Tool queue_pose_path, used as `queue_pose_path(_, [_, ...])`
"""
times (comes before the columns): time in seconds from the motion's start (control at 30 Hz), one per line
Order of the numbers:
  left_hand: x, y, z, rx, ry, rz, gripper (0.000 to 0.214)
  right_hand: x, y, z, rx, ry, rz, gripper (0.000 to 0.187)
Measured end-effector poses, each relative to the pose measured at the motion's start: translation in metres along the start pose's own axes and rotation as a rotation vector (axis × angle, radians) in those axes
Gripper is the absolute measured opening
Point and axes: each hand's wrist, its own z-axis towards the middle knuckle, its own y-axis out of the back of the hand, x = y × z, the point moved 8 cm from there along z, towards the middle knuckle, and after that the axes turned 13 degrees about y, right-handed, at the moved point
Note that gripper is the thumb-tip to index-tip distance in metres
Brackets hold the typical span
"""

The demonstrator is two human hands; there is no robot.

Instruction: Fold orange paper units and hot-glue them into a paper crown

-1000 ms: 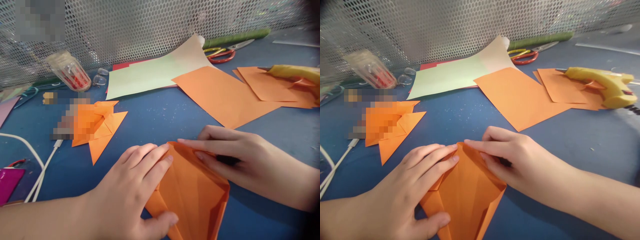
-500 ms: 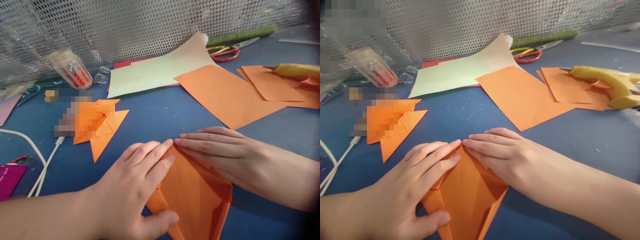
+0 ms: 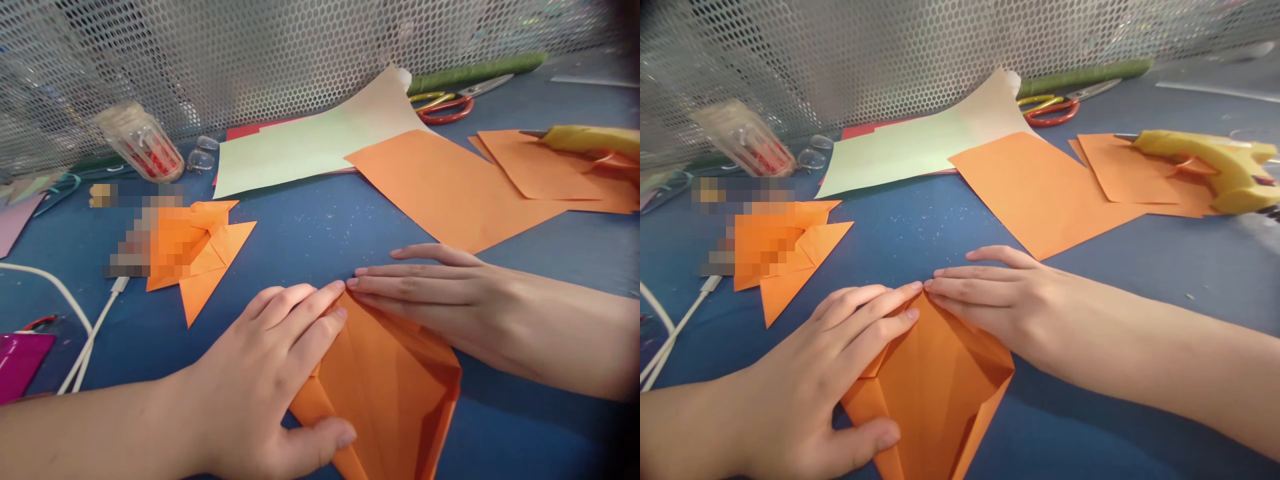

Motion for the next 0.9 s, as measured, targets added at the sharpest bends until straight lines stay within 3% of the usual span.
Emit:
queue_pose_path(0.13, [0.005, 0.000, 0.004, 0.041, 0.030, -0.051, 0.064, -0.005, 0.000, 0.002, -0.024, -0.001, -0.016, 0.049])
queue_pose_path(0.3, [0.008, -0.002, 0.011, 0.108, 0.017, -0.067, 0.091, -0.006, 0.003, -0.002, -0.056, 0.024, -0.016, 0.045])
queue_pose_path(0.43, [0.011, -0.006, 0.013, 0.146, 0.031, -0.016, 0.097, -0.006, 0.009, -0.006, -0.064, 0.121, -0.024, 0.040])
queue_pose_path(0.53, [0.010, -0.006, 0.013, 0.143, 0.032, -0.009, 0.096, -0.005, 0.008, -0.009, -0.036, 0.166, -0.034, 0.040])
queue_pose_path(0.73, [0.009, -0.006, 0.012, 0.128, 0.030, -0.004, 0.096, 0.005, 0.008, -0.011, -0.076, 0.118, -0.108, 0.046])
queue_pose_path(0.9, [0.009, -0.004, 0.014, 0.091, 0.013, 0.035, 0.107, 0.011, 0.008, -0.010, -0.039, 0.121, -0.135, 0.047])
